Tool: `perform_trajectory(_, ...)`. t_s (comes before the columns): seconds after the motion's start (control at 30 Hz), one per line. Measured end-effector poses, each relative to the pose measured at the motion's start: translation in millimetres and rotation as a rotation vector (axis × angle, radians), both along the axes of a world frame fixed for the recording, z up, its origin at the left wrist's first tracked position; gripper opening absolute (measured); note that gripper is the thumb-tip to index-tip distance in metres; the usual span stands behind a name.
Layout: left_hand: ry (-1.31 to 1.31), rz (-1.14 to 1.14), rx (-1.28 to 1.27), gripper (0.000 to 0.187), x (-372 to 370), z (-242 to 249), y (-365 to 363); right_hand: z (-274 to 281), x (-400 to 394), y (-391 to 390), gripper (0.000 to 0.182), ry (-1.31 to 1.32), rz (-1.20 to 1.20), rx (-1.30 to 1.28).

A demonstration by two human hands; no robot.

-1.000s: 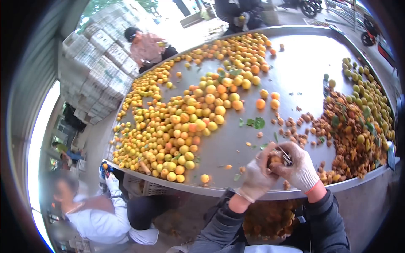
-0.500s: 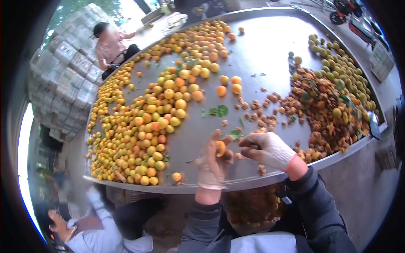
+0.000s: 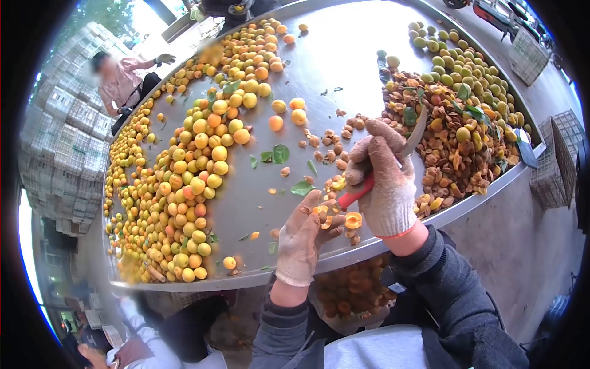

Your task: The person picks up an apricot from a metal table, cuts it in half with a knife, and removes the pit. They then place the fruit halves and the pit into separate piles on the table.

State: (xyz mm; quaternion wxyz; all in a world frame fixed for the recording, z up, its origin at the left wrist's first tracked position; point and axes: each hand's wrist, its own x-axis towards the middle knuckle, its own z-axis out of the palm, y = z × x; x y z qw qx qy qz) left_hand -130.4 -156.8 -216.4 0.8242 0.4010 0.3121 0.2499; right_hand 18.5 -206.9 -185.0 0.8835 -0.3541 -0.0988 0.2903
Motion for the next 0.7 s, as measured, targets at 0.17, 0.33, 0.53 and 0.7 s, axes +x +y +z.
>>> perform_trajectory(0.17, 0.034, -0.017, 0.032, 0.047, 6, -3, -5, 6, -4, -9, 0.022, -0.168, 0.054, -0.028)
perform_trajectory(0.33, 0.027, -0.017, 0.082, 0.045, 10, 0, -11, 11, -3, -16, 0.020, -0.311, 0.020, -0.022)
perform_trajectory(0.53, 0.102, 0.061, 0.132, 0.042, 18, 0, -16, 16, -1, -15, 0.021, -0.215, 0.049, -0.104)
perform_trajectory(0.7, 0.103, -0.011, 0.120, 0.042, 13, -2, -14, 7, 7, -12, 0.020, -0.103, 0.078, -0.097)
